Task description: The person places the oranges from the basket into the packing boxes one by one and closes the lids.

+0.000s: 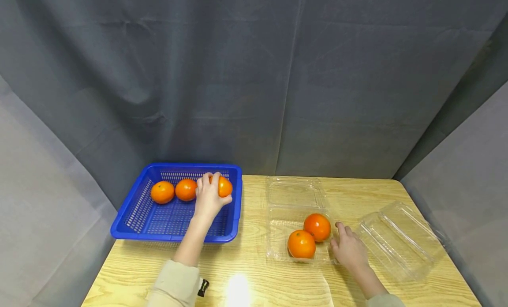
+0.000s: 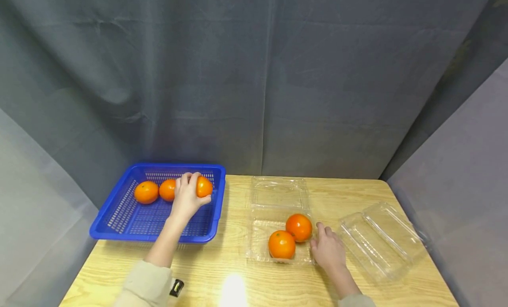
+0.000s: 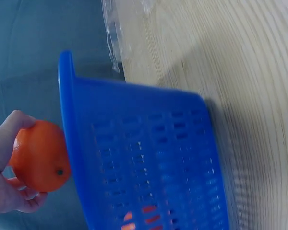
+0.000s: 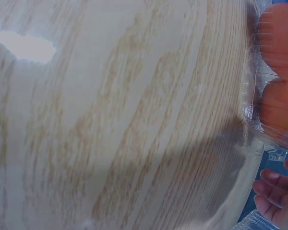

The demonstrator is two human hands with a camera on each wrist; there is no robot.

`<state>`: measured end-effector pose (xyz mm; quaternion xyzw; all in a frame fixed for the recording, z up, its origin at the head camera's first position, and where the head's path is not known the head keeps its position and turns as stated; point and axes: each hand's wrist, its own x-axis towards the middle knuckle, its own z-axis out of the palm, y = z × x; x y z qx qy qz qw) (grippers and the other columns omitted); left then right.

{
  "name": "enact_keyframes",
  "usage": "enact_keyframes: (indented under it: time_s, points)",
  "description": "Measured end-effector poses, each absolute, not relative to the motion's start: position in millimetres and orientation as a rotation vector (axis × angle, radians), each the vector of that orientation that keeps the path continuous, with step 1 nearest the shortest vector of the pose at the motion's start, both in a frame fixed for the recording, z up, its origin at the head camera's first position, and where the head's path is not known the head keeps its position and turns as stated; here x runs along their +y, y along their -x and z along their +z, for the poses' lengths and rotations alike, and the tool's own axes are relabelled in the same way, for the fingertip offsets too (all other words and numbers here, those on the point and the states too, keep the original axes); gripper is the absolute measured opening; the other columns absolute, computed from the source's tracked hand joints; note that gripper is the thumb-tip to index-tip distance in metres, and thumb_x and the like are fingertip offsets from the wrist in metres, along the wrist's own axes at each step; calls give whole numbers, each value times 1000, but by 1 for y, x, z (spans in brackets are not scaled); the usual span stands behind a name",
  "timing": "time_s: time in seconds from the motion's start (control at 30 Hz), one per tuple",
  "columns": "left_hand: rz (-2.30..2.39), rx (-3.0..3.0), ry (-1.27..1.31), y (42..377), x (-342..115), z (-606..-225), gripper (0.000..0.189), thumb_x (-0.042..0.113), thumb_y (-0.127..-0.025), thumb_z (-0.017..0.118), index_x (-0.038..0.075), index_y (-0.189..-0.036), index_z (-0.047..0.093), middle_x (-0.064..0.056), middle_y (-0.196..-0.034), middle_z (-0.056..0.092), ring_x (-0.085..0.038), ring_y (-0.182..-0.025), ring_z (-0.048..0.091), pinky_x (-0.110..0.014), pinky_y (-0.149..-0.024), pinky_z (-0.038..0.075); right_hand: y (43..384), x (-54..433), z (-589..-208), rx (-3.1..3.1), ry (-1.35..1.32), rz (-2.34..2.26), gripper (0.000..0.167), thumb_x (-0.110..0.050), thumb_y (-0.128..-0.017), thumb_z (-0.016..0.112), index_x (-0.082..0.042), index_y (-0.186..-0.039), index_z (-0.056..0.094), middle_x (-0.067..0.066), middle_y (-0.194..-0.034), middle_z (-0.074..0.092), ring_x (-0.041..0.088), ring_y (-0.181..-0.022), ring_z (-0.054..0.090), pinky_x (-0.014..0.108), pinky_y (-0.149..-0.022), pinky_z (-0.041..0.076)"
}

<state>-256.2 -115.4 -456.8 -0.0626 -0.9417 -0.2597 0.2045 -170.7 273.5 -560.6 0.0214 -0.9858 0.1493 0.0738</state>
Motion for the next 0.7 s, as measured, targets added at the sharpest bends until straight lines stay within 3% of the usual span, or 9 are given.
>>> enact_keyframes:
  time_s: [0.23, 0.7]
  points:
    - [-734, -2545, 267, 254, -91, -458, 65, 22, -60, 81, 5, -116, 53, -19, -113, 46, -36, -103, 40, -49, -80, 40, 170, 274, -561, -2955, -68, 451, 48, -19, -83, 59, -1, -123, 40, 26, -108, 54, 42, -88, 55, 54, -70, 46]
    - [-792, -2460, 432, 247, -48, -470, 63, 22, -57, 82, 6, -112, 55, -17, -114, 46, -34, -104, 42, -47, -83, 42, 171, 273, -560, -2971, -49, 482, 47, -19, -85, 55, -1, -125, 39, 27, -111, 53, 43, -86, 56, 53, -64, 47]
